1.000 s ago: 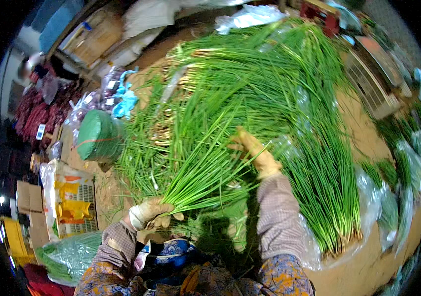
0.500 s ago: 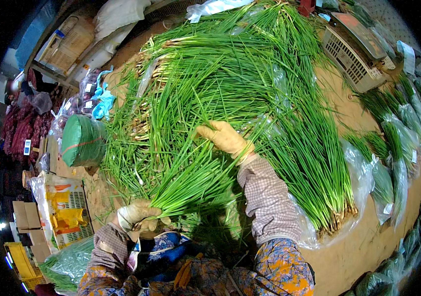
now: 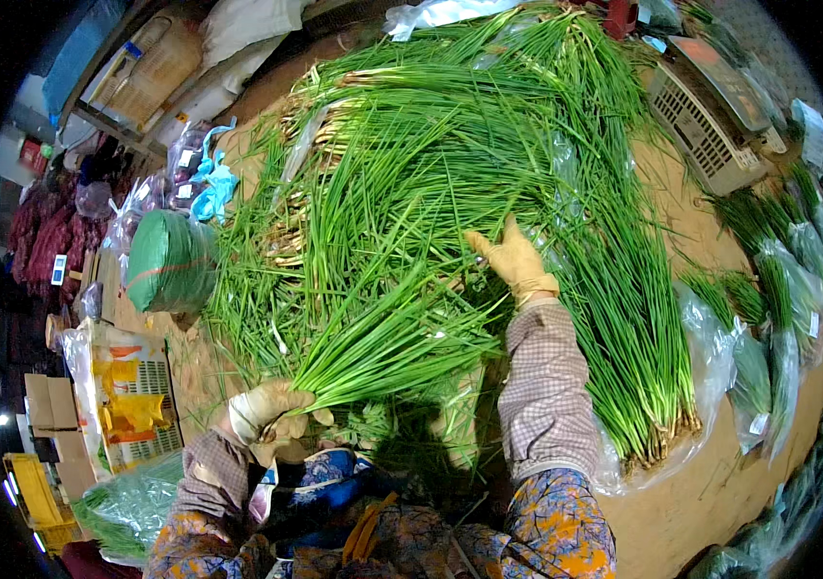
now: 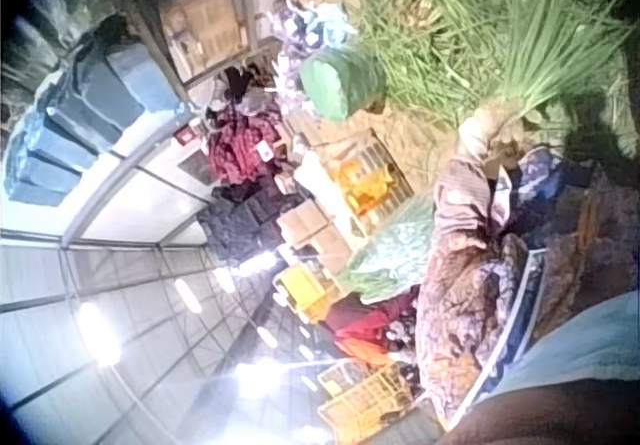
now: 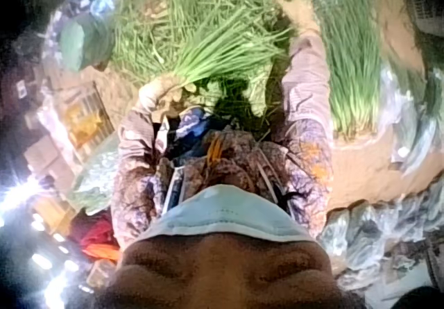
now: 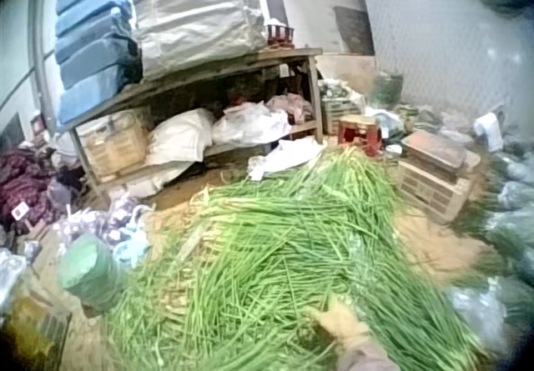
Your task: The person sorts green onions by hand, removing loose leaves and organizing them into bunches.
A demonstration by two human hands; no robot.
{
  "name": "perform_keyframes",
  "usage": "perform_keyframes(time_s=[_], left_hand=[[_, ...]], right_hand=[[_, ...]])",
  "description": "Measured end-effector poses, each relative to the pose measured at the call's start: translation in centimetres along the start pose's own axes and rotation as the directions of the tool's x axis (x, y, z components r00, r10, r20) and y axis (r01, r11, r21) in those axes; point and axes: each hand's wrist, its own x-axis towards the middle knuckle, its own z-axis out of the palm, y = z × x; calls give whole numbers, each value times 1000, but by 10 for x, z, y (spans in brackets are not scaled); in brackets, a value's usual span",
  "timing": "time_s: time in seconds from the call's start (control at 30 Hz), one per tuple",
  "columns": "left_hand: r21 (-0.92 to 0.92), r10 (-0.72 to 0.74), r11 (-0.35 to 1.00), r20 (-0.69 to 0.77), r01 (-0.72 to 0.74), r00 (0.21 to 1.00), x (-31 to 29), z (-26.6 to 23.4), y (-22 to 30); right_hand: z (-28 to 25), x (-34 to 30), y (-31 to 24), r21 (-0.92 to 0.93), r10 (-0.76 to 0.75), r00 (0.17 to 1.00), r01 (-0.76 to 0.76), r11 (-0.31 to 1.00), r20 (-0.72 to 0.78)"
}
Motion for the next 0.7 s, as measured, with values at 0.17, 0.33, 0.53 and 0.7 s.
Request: perform_keyframes(time_s=[0.17,0.33,0.53,0.7], left_hand=[[83,30,996,-19,-28,999,-16,-10,7],[567,22,823,-62,17,998,21,-20,-28],[462,53,884,54,-72,997,7,-9,-28],[-17,165,986,-122,-168,979,-30,-9,13]], right_hand=[[34,-33,-64,604,-405,778,41,796,481],[32,-81,-144,744,-290,955,144,653,69],[25,-17,-16,51,-212,950,229,972,-230],[-4,-26,-24,205,4,993,-29,978,119]])
